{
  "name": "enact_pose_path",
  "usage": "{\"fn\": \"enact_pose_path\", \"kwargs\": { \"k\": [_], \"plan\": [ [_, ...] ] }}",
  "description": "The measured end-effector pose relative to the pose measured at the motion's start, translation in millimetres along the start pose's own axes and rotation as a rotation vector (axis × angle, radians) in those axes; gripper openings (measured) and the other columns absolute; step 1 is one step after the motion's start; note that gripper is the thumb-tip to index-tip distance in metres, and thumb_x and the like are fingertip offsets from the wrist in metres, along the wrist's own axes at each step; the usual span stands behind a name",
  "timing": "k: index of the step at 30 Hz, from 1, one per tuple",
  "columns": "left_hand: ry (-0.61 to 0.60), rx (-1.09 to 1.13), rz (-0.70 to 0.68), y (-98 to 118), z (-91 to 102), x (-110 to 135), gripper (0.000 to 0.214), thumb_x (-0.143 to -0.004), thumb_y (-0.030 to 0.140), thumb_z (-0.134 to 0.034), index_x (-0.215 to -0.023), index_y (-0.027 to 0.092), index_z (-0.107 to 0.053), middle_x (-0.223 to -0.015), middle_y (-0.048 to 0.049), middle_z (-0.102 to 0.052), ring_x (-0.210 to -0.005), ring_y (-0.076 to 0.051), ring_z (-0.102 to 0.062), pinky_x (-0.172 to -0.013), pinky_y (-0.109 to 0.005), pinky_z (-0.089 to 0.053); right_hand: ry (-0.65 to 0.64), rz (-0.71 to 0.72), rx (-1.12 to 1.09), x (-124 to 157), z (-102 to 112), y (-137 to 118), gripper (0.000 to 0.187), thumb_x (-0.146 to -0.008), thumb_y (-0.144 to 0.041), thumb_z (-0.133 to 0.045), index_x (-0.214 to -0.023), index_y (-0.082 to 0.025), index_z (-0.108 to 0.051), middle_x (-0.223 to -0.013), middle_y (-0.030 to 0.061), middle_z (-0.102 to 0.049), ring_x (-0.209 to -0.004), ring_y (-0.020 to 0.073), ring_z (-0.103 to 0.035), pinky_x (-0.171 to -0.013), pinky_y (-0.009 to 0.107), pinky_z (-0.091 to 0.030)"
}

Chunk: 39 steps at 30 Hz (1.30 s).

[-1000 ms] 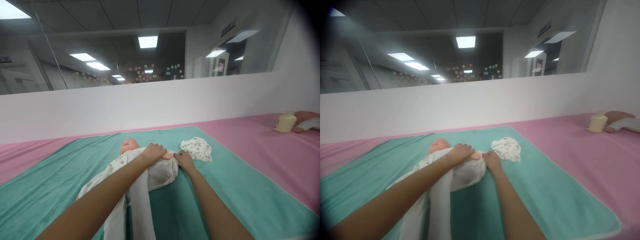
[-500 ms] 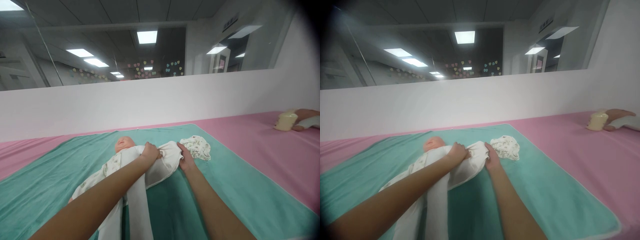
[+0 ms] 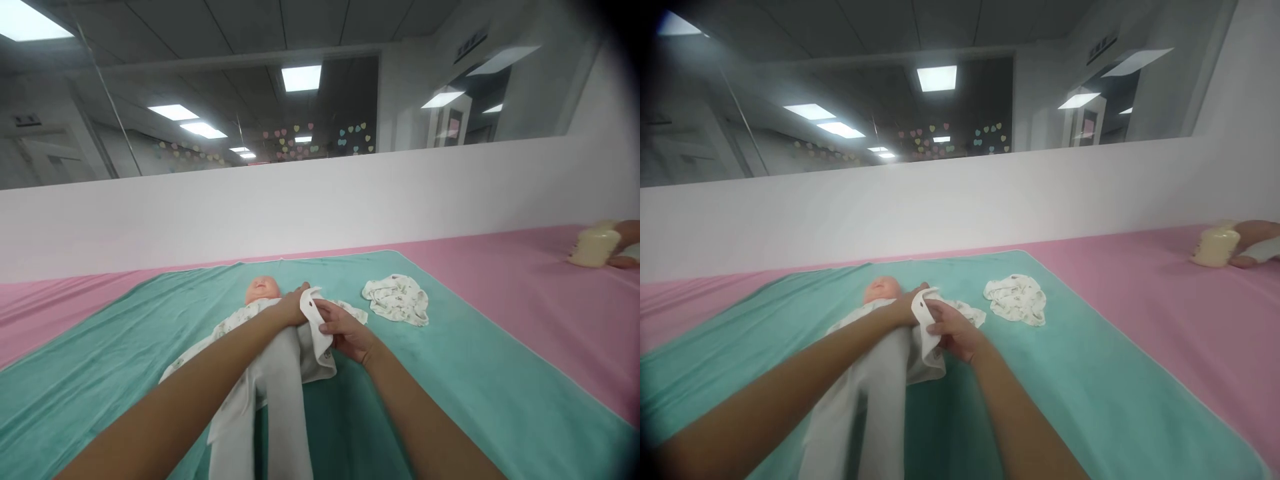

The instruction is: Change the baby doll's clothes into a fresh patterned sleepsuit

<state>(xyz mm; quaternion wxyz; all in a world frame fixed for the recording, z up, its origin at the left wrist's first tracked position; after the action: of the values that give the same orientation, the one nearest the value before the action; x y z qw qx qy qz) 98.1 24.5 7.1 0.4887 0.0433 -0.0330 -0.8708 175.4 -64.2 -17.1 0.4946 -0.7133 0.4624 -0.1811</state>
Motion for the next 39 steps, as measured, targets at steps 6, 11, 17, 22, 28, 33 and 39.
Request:
{"fn": "enact_pose_path", "kwargs": {
  "k": [6,11,17,22,28,33,39],
  "plan": [
    [0.113,-0.045,0.095,-27,29.7,23,0.018,-0.077,0.028,-0.049,-0.086,0.016,-0.06,-0.105,-0.0115,-0.055,-0.091,-0.023,-0.055,-0.073,-0.032,-0.043,-0.165,-0.096,0.002,2,-24,15,0.065,-0.061,-0.014,-0.07,-0.122,-0.026,-0.052,-0.126,0.0031,-0.052,-0.111,0.0217,-0.051,-0.088,0.03,-0.042],
    [0.207,0.023,0.254,-23,44.9,38,0.026,-0.08,0.018,-0.035,-0.086,0.017,-0.061,-0.091,-0.0073,-0.064,-0.082,-0.018,-0.058,-0.07,-0.029,-0.043,-0.259,-0.115,0.008,8,-42,14,0.062,-0.061,-0.014,-0.069,-0.12,-0.026,-0.055,-0.137,0.0032,-0.043,-0.123,0.0237,-0.04,-0.099,0.034,-0.034],
    [0.098,0.051,0.149,10,42.0,49,0.039,-0.073,0.031,-0.052,-0.111,0.023,-0.055,-0.109,-0.0037,-0.059,-0.092,-0.019,-0.057,-0.076,-0.028,-0.045,-0.353,-0.089,0.04,12,-49,15,0.055,-0.061,-0.014,-0.069,-0.115,-0.023,-0.06,-0.127,0.0053,-0.052,-0.115,0.0221,-0.047,-0.093,0.031,-0.039],
    [0.003,-0.33,0.144,12,34.7,57,0.048,-0.068,0.035,-0.056,-0.114,0.021,-0.054,-0.119,-0.0122,-0.047,-0.107,-0.032,-0.047,-0.082,-0.04,-0.043,-0.418,-0.125,0.049,12,-52,23,0.059,-0.059,-0.014,-0.072,-0.116,-0.022,-0.059,-0.116,0.0053,-0.058,-0.109,0.0201,-0.05,-0.089,0.029,-0.04],
    [0.065,-0.346,0.27,-12,43.0,62,0.036,-0.079,0.024,-0.041,-0.112,0.017,-0.052,-0.12,-0.0161,-0.046,-0.102,-0.031,-0.052,-0.077,-0.041,-0.044,-0.484,-0.1,0.001,15,-60,17,0.057,-0.064,-0.013,-0.071,-0.118,-0.022,-0.057,-0.133,0.0085,-0.046,-0.096,0.0134,-0.054,-0.074,0.022,-0.043],
    [0.033,-0.254,0.346,-39,45.3,65,0.033,-0.081,0.037,-0.04,-0.107,0.022,-0.055,-0.102,-0.0105,-0.06,-0.083,-0.026,-0.059,-0.066,-0.035,-0.044,-0.516,-0.176,-0.064,17,-64,21,0.055,-0.066,-0.015,-0.072,-0.117,-0.022,-0.055,-0.138,0.0124,-0.04,-0.092,0.0138,-0.057,-0.073,0.025,-0.044],
    [0.215,-0.245,0.361,-61,69.5,69,0.03,-0.087,0.025,-0.029,-0.104,0.027,-0.053,-0.098,-0.0046,-0.061,-0.08,-0.021,-0.057,-0.063,-0.03,-0.039,-0.277,-0.1,0.018,6,-44,26,0.041,-0.072,-0.028,-0.067,-0.111,-0.02,-0.057,-0.115,0.0108,-0.06,-0.074,0.013,-0.062,-0.069,0.027,-0.047]
  ]
}}
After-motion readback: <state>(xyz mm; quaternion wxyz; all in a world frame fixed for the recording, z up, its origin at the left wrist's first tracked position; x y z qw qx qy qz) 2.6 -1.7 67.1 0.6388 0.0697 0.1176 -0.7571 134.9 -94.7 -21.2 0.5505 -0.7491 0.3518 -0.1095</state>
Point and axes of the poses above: each hand's wrist, its own x-axis away from the middle knuckle, its own z-axis out of the back of the hand, y = z × x, the point moved 7 cm from there along -x, towards the middle knuckle
